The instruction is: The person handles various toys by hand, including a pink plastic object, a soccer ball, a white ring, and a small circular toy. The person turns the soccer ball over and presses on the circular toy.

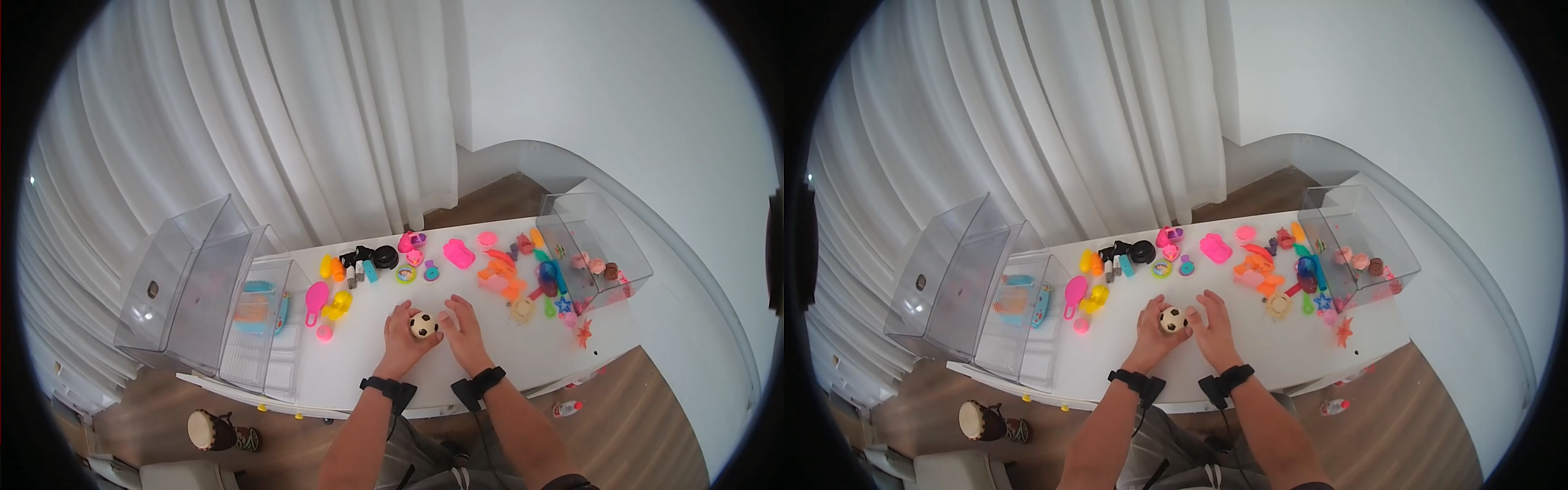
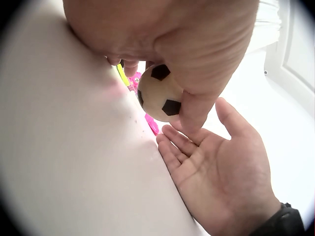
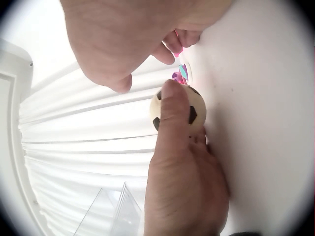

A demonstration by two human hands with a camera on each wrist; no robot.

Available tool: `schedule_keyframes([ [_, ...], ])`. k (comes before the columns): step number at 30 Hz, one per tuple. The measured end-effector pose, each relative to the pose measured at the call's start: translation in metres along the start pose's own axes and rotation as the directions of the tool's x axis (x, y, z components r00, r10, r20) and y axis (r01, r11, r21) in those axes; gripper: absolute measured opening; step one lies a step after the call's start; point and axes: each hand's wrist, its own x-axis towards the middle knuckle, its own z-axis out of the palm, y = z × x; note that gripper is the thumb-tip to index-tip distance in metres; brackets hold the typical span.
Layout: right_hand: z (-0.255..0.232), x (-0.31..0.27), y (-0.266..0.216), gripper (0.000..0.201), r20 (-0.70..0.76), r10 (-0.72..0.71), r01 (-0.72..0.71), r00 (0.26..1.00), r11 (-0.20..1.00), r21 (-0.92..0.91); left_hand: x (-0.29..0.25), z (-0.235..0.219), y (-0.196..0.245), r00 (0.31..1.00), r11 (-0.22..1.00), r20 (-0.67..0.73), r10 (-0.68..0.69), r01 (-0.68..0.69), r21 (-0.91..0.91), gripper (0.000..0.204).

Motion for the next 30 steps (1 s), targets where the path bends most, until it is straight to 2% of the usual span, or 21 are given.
schedule_keyframes([
  [2,-0.002,0.0,-0.005,0.045,0.023,-0.012,0.013,1.0,0.998,-0.057,0.003,0.007,-0.013,0.999,0.998,-0.022,0.048,-0.049,-0.035,0.076],
  [4,-0.003,-0.002,-0.01,0.041,0.115,-0.024,0.049,0.993,0.975,-0.217,0.003,0.01,-0.02,0.994,0.993,-0.045,0.097,-0.1,-0.069,0.071],
  [8,-0.001,-0.001,0.001,0.038,0.116,-0.065,0.087,0.991,0.975,-0.203,-0.001,0.005,-0.012,0.995,0.995,-0.035,0.093,-0.094,-0.018,0.086],
  [9,0.001,0.0,0.004,0.037,0.0,0.048,-0.048,0.999,0.996,0.076,-0.002,0.002,-0.006,0.996,0.997,-0.054,0.067,-0.069,-0.024,0.093],
  [10,0.003,0.001,0.006,0.035,-0.079,0.188,-0.148,0.979,0.921,0.36,-0.002,0.002,-0.005,0.996,0.997,-0.055,0.067,-0.069,-0.023,0.093],
  [12,0.005,0.003,0.012,0.035,-0.124,0.201,-0.145,0.972,0.921,0.36,-0.003,0.0,-0.004,0.999,0.996,-0.049,0.001,-0.006,-0.093,0.102],
  [14,0.004,0.003,0.008,0.036,-0.171,0.215,-0.142,0.962,0.922,0.36,-0.004,-0.001,-0.001,0.999,0.996,-0.044,-0.011,0.007,-0.09,0.102],
  [16,-0.002,-0.001,0.003,0.036,-0.022,0.012,-0.008,1.0,0.991,0.131,-0.003,0.0,-0.002,0.999,0.996,-0.037,-0.022,0.019,-0.089,0.102],
  [19,-0.001,0.001,-0.004,0.034,-0.081,0.076,-0.06,0.994,0.98,0.192,0.0,0.004,-0.007,0.997,0.993,-0.011,-0.08,0.079,-0.085,0.092],
  [21,0.001,0.0,0.006,0.039,-0.032,0.054,-0.049,0.998,0.987,0.152,0.001,0.006,-0.008,0.999,0.999,-0.026,0.033,-0.033,0.001,0.079],
  [23,0.0,-0.001,0.003,0.045,0.015,0.034,-0.036,0.999,0.993,0.111,0.0,0.006,-0.011,0.996,0.996,-0.041,0.083,-0.081,0.04,0.076],
  [25,-0.002,-0.001,-0.001,0.038,0.124,-0.063,0.085,0.99,0.979,-0.186,0.0,0.007,-0.015,0.989,0.988,-0.054,0.135,-0.131,0.08,0.074],
  [26,-0.002,-0.001,0.002,0.038,0.123,-0.063,0.086,0.99,0.979,-0.187,0.001,0.007,-0.019,0.993,0.991,-0.008,0.119,-0.118,0.068,0.081],
  [27,-0.003,-0.001,0.006,0.039,0.109,-0.035,0.051,0.993,0.988,-0.148,0.002,0.008,-0.022,0.994,0.993,0.038,0.103,-0.105,0.056,0.088],
  [29,-0.001,0.001,0.003,0.041,0.098,-0.008,0.019,0.995,0.994,-0.106,-0.001,0.004,-0.013,0.996,0.996,-0.008,0.089,-0.089,-0.002,0.092],
  [30,0.0,0.001,0.002,0.042,-0.005,0.139,-0.135,0.99,0.972,0.191,-0.003,0.003,-0.009,0.996,0.995,-0.05,0.07,-0.073,-0.062,0.097],
])
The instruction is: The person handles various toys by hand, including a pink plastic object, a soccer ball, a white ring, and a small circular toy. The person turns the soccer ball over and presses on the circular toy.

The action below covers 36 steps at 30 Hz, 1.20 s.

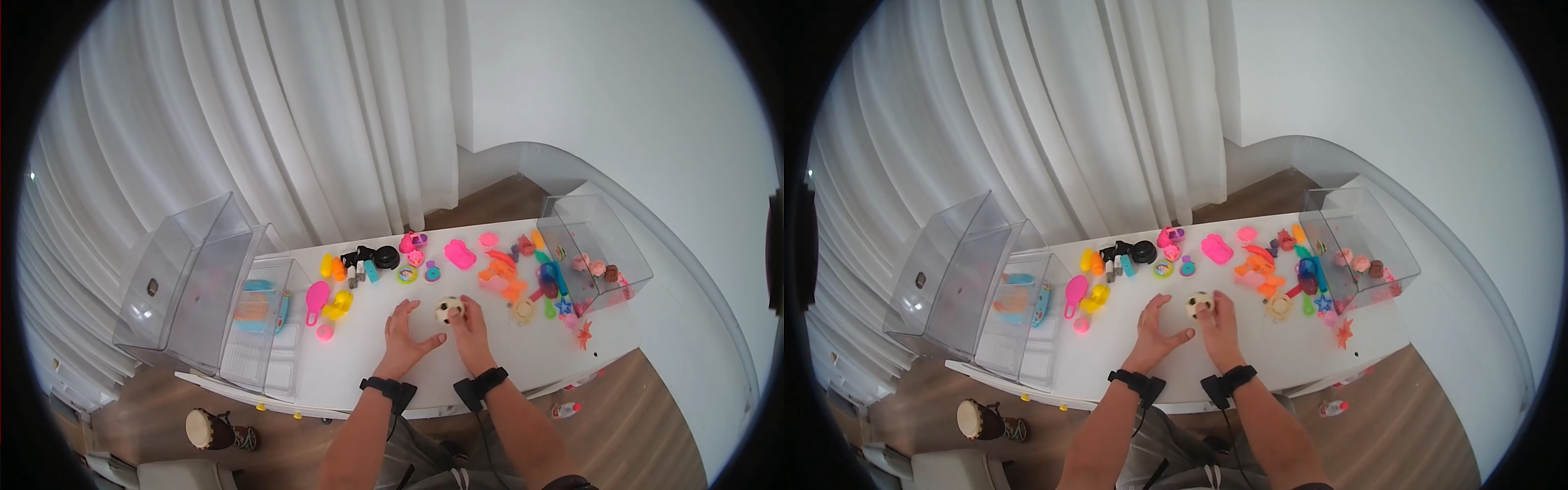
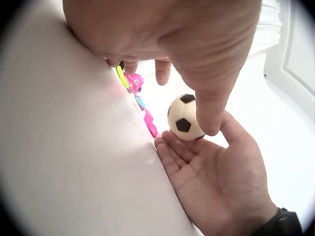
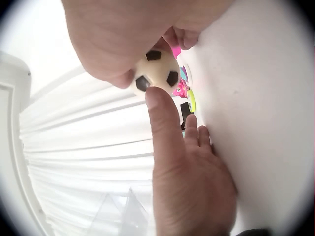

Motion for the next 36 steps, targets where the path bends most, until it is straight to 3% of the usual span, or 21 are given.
schedule_keyframes([
  [1,0.001,0.0,0.0,0.042,-0.084,0.157,-0.125,0.984,0.944,0.306,0.0,-0.001,0.002,1.0,1.0,-0.003,-0.001,0.001,0.0,0.097],
  [2,0.001,0.0,0.001,0.042,-0.081,0.158,-0.126,0.984,0.944,0.306,-0.001,-0.001,0.004,0.999,0.999,-0.001,-0.035,0.035,-0.02,0.1],
  [4,0.0,0.0,0.001,0.043,-0.051,-0.141,0.135,0.989,0.985,-0.104,-0.001,-0.003,0.007,0.998,0.997,0.004,-0.07,0.07,-0.042,0.104],
  [7,0.0,-0.004,-0.006,0.041,-0.046,-0.085,0.086,0.995,0.996,0.023,0.002,-0.004,0.008,0.989,0.985,0.038,-0.142,0.145,-0.09,0.097],
  [9,0.001,-0.002,-0.002,0.04,-0.046,-0.083,0.083,0.995,0.996,0.009,0.002,-0.003,0.004,0.995,0.996,0.063,-0.078,0.075,0.056,0.084],
  [11,0.0,-0.003,0.0,0.04,-0.049,-0.08,0.08,0.996,0.997,-0.007,0.003,-0.001,-0.002,0.997,0.998,0.067,-0.044,0.041,0.052,0.079],
  [13,-0.001,-0.004,-0.002,0.04,0.082,-0.144,0.161,0.986,0.946,-0.28,0.004,0.003,-0.01,0.997,0.999,0.072,-0.008,0.005,0.047,0.073],
  [17,-0.003,-0.003,-0.008,0.04,0.146,-0.127,0.173,0.981,0.914,-0.366,0.003,0.005,-0.013,0.998,0.999,0.054,0.02,-0.023,0.043,0.078],
  [19,-0.002,0.0,-0.008,0.041,0.043,-0.024,0.029,0.999,0.994,-0.108,0.002,0.002,-0.007,0.999,0.999,0.05,0.016,-0.018,0.048,0.083],
  [20,-0.001,0.0,-0.011,0.041,0.045,-0.026,0.031,0.999,0.994,-0.108,0.001,0.001,-0.004,1.0,1.0,0.025,-0.008,0.007,0.005,0.089],
  [21,0.0,0.0,-0.013,0.041,-0.048,0.015,-0.015,0.999,1.0,0.002,0.0,0.0,-0.001,0.999,0.999,-0.001,-0.033,0.033,-0.039,0.094],
  [22,0.001,-0.001,-0.014,0.041,-0.134,0.068,-0.053,0.989,0.992,0.116,-0.001,-0.001,0.002,0.999,0.999,-0.003,-0.034,0.034,-0.039,0.094],
  [23,0.0,-0.001,-0.009,0.041,-0.132,0.068,-0.053,0.989,0.992,0.115,-0.001,-0.001,0.005,0.998,0.998,-0.012,-0.055,0.055,-0.03,0.092],
  [25,-0.005,-0.002,-0.001,0.044,0.132,-0.097,0.11,0.987,0.99,-0.092,0.001,-0.003,0.009,0.997,0.997,-0.02,-0.075,0.075,-0.023,0.089],
  [27,-0.003,-0.002,-0.004,0.043,0.073,-0.119,0.123,0.99,0.991,-0.049,0.003,-0.004,0.011,0.991,0.992,0.046,-0.123,0.122,0.028,0.086],
  [29,-0.002,-0.001,-0.006,0.042,0.017,-0.139,0.139,0.99,0.99,-0.006,0.003,0.0,0.002,0.995,0.995,0.051,-0.088,0.085,0.046,0.084],
  [32,-0.002,-0.003,-0.005,0.041,0.045,-0.125,0.129,0.991,0.985,-0.116,0.003,0.005,-0.011,0.999,0.999,0.039,-0.036,0.036,0.02,0.08],
  [34,-0.002,-0.004,-0.005,0.038,0.189,-0.187,0.253,0.964,0.867,-0.43,0.003,0.007,-0.015,1.0,0.999,0.021,-0.019,0.02,-0.025,0.078],
  [36,-0.003,-0.003,-0.001,0.04,0.16,-0.178,0.228,0.971,0.895,-0.383,0.003,0.007,-0.017,0.999,0.999,0.048,0.01,-0.012,0.051,0.084],
])
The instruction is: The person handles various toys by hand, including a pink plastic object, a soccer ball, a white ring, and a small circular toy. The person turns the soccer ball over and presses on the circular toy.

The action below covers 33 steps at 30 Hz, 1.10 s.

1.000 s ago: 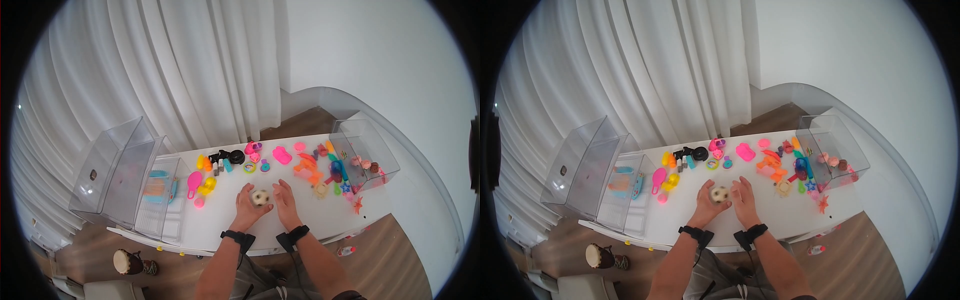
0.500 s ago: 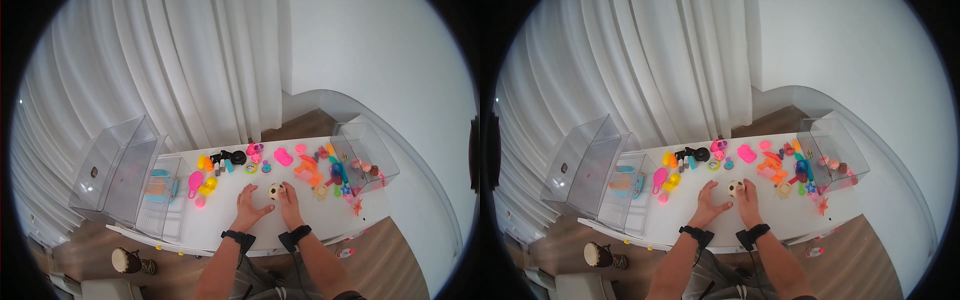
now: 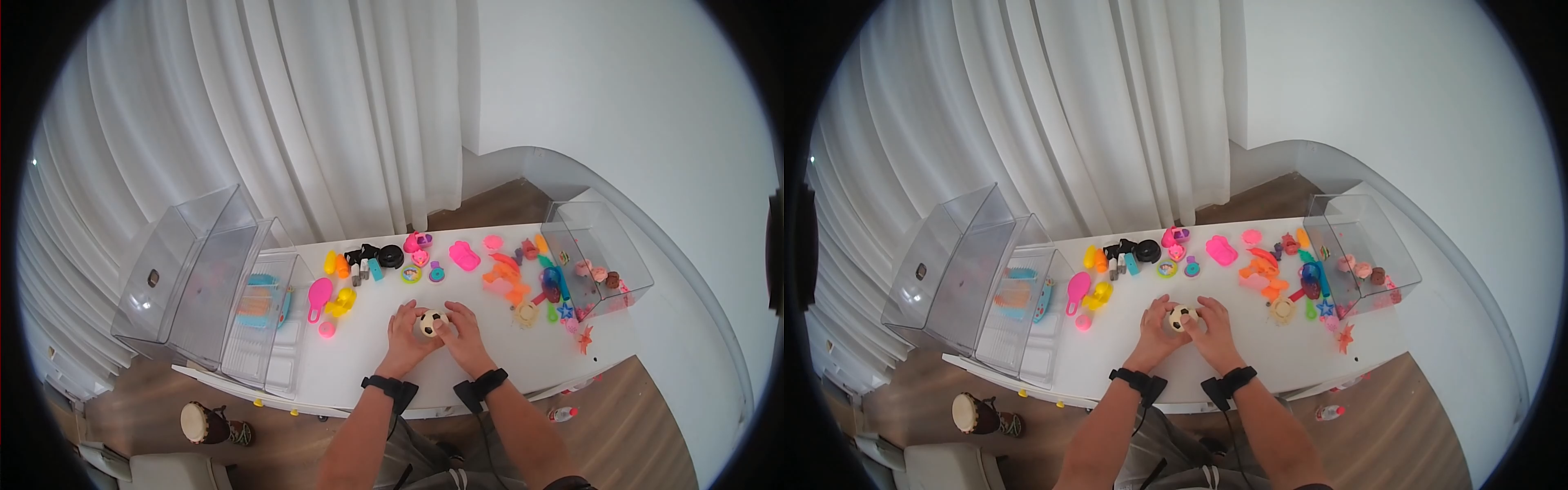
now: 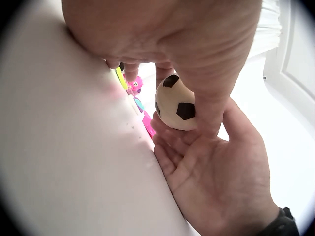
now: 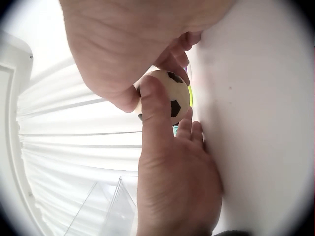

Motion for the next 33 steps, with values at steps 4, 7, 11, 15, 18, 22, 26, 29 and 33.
schedule_keyframes([
  [4,-0.003,0.005,-0.019,0.042,-0.077,0.346,-0.227,0.935,0.751,0.621,-0.003,-0.01,0.02,0.997,0.993,-0.038,-0.066,0.061,-0.104,0.09],
  [7,0.0,0.005,-0.004,0.042,-0.086,0.08,-0.048,0.993,0.947,0.317,-0.004,-0.011,0.022,0.995,0.987,-0.027,-0.1,0.096,-0.128,0.094],
  [11,0.0,0.001,-0.005,0.042,-0.086,0.099,-0.06,0.991,0.926,0.371,-0.001,-0.008,0.014,0.995,0.987,0.0,-0.096,0.095,-0.13,0.084],
  [15,0.001,-0.001,-0.005,0.042,-0.04,0.026,-0.021,0.999,0.991,0.129,0.0,-0.004,0.004,0.999,0.994,0.018,-0.044,0.045,-0.1,0.074],
  [18,-0.001,0.0,-0.006,0.044,0.02,-0.041,0.043,0.999,0.997,-0.065,0.001,-0.004,-0.002,0.998,0.999,0.059,-0.003,0.006,-0.045,0.079],
  [22,0.006,0.003,-0.002,0.046,-0.087,0.319,-0.211,0.944,0.784,0.583,-0.004,-0.011,0.019,0.999,0.995,-0.019,-0.035,0.033,-0.097,0.089],
  [26,0.003,0.001,-0.006,0.045,-0.188,0.096,-0.035,0.977,0.952,0.304,-0.004,-0.009,0.018,0.996,0.988,-0.032,-0.08,0.075,-0.132,0.095],
  [29,0.001,-0.002,-0.008,0.042,-0.047,0.052,-0.042,0.998,0.98,0.193,0.001,-0.011,0.016,0.995,0.987,0.012,-0.097,0.098,-0.124,0.088],
  [33,-0.001,0.002,-0.014,0.043,-0.079,0.063,-0.047,0.995,0.98,0.192,0.001,0.0,-0.002,1.0,0.998,-0.008,-0.019,0.019,-0.06,0.072],
])
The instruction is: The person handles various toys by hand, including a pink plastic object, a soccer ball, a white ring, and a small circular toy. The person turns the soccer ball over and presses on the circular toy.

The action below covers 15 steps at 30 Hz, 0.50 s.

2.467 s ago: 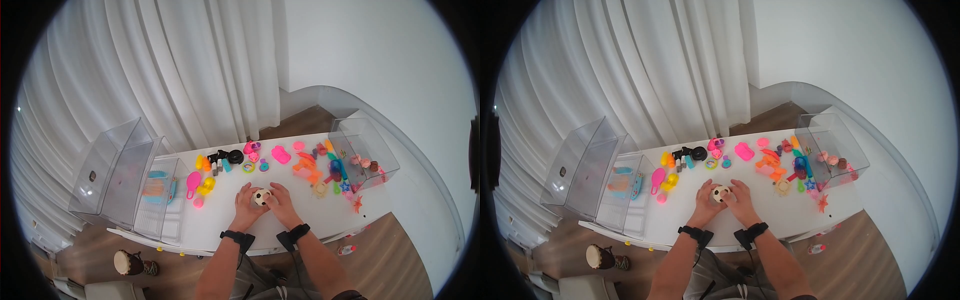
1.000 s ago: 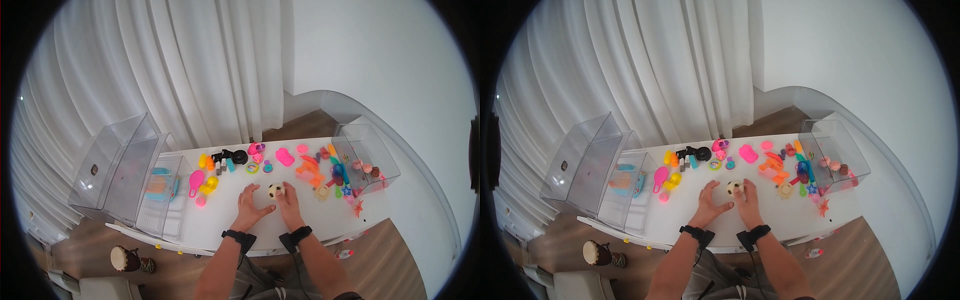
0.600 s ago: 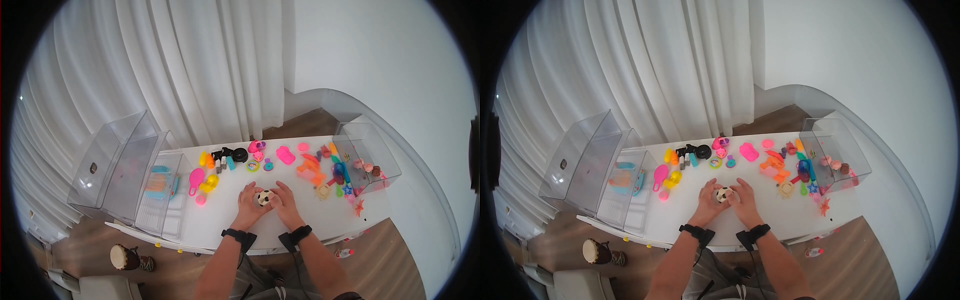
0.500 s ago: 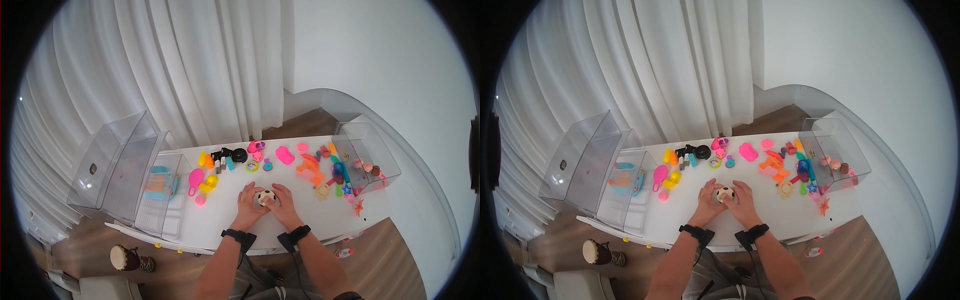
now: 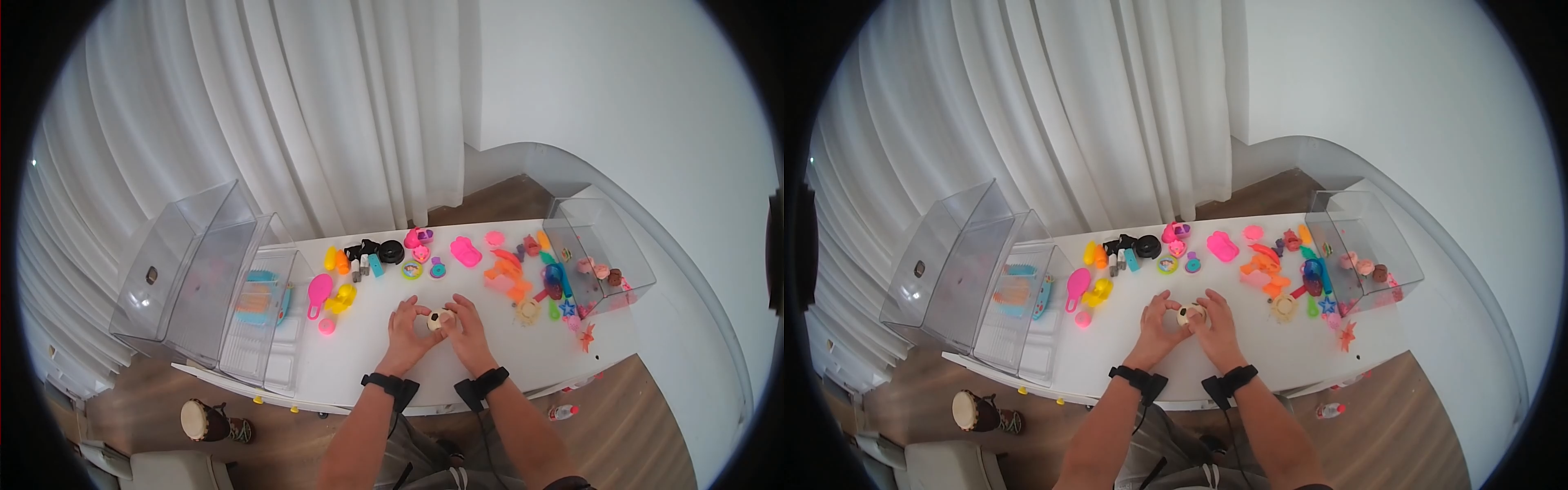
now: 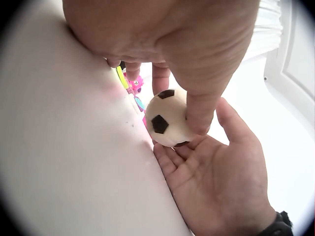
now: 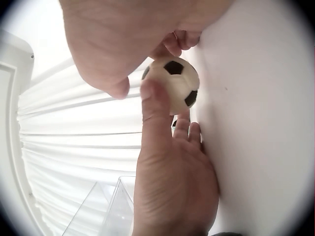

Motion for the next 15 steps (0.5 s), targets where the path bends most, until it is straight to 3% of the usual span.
schedule_keyframes([
  [1,-0.001,0.0,-0.002,0.043,0.042,-0.022,0.027,0.999,0.99,-0.136,-0.001,0.001,-0.001,1.0,1.0,0.002,0.001,-0.001,-0.001,0.072],
  [5,-0.002,0.002,0.003,0.045,0.047,-0.014,0.018,0.999,0.995,-0.101,-0.002,-0.004,0.007,1.0,1.0,-0.008,0.018,-0.018,-0.017,0.075],
  [7,-0.002,0.003,-0.002,0.046,0.002,0.217,-0.207,0.976,0.929,0.307,-0.004,-0.007,0.014,1.0,1.0,-0.001,0.007,-0.007,-0.005,0.08],
  [11,-0.005,0.003,-0.012,0.049,-0.04,0.217,-0.197,0.975,0.935,0.294,-0.004,-0.011,0.023,0.998,0.997,-0.009,-0.064,0.064,-0.053,0.091],
  [13,-0.003,0.0,0.0,0.05,0.056,0.057,-0.063,0.997,0.991,0.117,-0.004,-0.011,0.027,0.997,0.996,0.006,-0.077,0.077,-0.039,0.093],
  [15,-0.002,0.0,0.006,0.048,0.029,0.06,-0.063,0.998,0.989,0.133,-0.004,-0.013,0.029,0.996,0.996,0.0,-0.09,0.09,-0.015,0.073],
])
